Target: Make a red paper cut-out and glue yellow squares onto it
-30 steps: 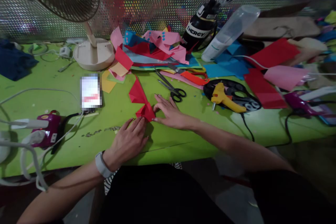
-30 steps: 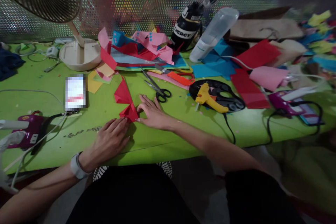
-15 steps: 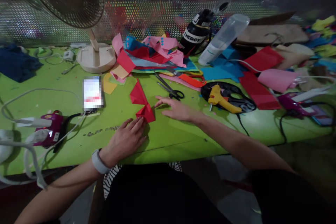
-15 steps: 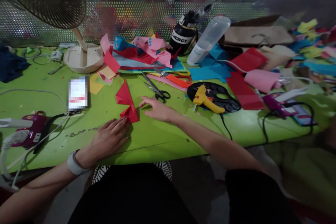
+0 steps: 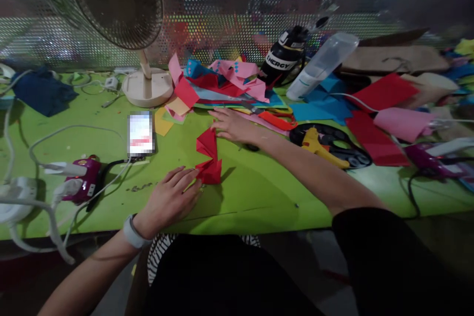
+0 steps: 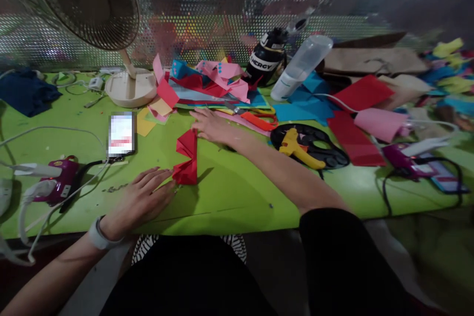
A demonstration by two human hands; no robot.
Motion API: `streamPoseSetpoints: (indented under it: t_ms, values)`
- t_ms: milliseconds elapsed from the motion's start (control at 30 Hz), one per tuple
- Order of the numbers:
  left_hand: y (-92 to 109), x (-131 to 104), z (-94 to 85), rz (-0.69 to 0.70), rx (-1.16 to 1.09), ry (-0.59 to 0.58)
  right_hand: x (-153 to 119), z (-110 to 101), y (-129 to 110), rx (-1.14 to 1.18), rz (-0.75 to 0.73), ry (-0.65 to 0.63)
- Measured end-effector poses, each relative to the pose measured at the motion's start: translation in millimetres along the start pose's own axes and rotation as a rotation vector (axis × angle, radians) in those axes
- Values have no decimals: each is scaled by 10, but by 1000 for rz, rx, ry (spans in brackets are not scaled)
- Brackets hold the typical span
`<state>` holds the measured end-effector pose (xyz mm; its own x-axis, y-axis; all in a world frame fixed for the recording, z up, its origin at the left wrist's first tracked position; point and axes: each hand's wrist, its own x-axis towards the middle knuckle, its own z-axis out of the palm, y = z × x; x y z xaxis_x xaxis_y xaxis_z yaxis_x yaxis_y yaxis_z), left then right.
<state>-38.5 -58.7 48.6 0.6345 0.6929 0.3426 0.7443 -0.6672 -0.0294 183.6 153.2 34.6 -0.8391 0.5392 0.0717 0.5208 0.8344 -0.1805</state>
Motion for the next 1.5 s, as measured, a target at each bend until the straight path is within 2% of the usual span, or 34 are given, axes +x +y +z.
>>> streamPoseSetpoints:
  t_ms: [167,267,333,433,500,567,633,700,800,833,900,1000,1067,1133,1233,1300,1367,1400,1500]
  values:
    - [41,-22,-31,-71,-36,180,-70,-88,3,55,43,10]
    - [70,-5,-54,-190,-156,191,-238,-65,-120,255,253,89]
    - [74,59,-31,-333,-380,110,-352,-6,-257,482,466,159]
    - [28,236,83,-631,-961,-3,-492,99,-524,896,647,239]
    - [-24,383,190,-829,-1355,-37,-569,153,-718,1064,639,314]
    - [-72,524,288,-990,-1642,38,-643,185,-892,1130,588,342]
    - [-109,634,352,-1125,-1752,163,-721,196,-1007,1120,534,338]
    - [-141,699,379,-1193,-1778,237,-799,184,-1036,1016,470,356]
    - [-199,731,387,-1163,-1830,230,-884,132,-934,619,314,440]
    - [-220,734,394,-1137,-1853,184,-899,114,-882,463,233,424]
    - [-261,745,425,-1077,-1881,50,-911,95,-790,228,34,311]
    - [-314,789,511,-986,-1867,-95,-900,145,-724,122,-235,163]
    - [-351,828,569,-952,-1823,-138,-888,228,-721,119,-310,169]
    - [-396,856,601,-952,-1739,-181,-878,329,-725,126,-325,190]
    - [-470,833,569,-968,-1455,-160,-866,456,-725,153,-307,209]
    - [-500,764,509,-919,-1091,-68,-862,504,-720,176,-290,216]
    - [-496,668,456,-755,-645,29,-863,522,-716,179,-282,210]
    - [-480,616,444,-627,-503,42,-866,523,-716,177,-279,199]
    - [-401,488,478,-281,-347,4,-881,508,-719,184,-260,185]
